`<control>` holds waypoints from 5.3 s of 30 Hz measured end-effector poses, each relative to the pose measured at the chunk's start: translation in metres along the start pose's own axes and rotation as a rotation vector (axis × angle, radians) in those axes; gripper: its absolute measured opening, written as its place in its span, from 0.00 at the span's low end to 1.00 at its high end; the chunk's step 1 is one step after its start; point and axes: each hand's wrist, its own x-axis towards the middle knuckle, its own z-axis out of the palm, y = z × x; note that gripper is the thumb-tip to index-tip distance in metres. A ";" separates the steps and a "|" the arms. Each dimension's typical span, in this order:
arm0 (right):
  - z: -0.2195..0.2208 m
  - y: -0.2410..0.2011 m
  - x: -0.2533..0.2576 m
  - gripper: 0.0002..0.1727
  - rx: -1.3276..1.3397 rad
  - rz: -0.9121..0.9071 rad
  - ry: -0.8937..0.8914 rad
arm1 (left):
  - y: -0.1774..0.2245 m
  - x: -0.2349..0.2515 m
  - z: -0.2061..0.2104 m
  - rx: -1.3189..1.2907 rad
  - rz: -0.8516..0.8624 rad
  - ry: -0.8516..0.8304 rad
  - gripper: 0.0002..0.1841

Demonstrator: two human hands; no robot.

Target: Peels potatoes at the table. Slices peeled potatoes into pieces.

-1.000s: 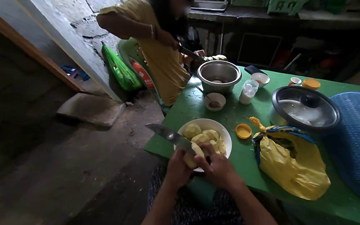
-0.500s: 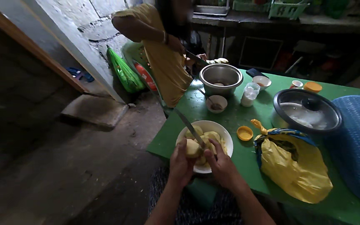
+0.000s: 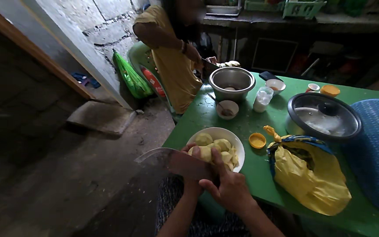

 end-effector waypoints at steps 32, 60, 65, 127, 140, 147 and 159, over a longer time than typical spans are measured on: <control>-0.002 0.007 0.023 0.44 0.299 0.142 -0.139 | -0.027 -0.019 -0.015 0.345 0.548 -0.145 0.25; -0.014 0.021 0.020 0.43 0.422 0.348 -0.296 | 0.002 0.013 -0.011 -0.291 -0.469 -0.105 0.19; -0.007 0.014 -0.002 0.48 0.192 0.138 -0.173 | -0.002 0.010 -0.016 -0.556 -0.486 -0.153 0.15; -0.003 0.009 0.004 0.46 0.194 0.115 -0.138 | 0.006 0.011 -0.015 -0.349 -0.346 -0.106 0.16; -0.010 0.018 -0.004 0.50 0.224 0.098 -0.165 | 0.007 -0.003 -0.035 -0.236 -0.207 -0.363 0.26; -0.015 0.019 -0.004 0.49 0.126 0.010 -0.135 | 0.007 -0.011 -0.046 -0.180 -0.084 -0.434 0.33; -0.015 0.017 0.006 0.48 0.076 0.018 -0.145 | 0.019 -0.017 -0.042 0.156 0.139 -0.410 0.25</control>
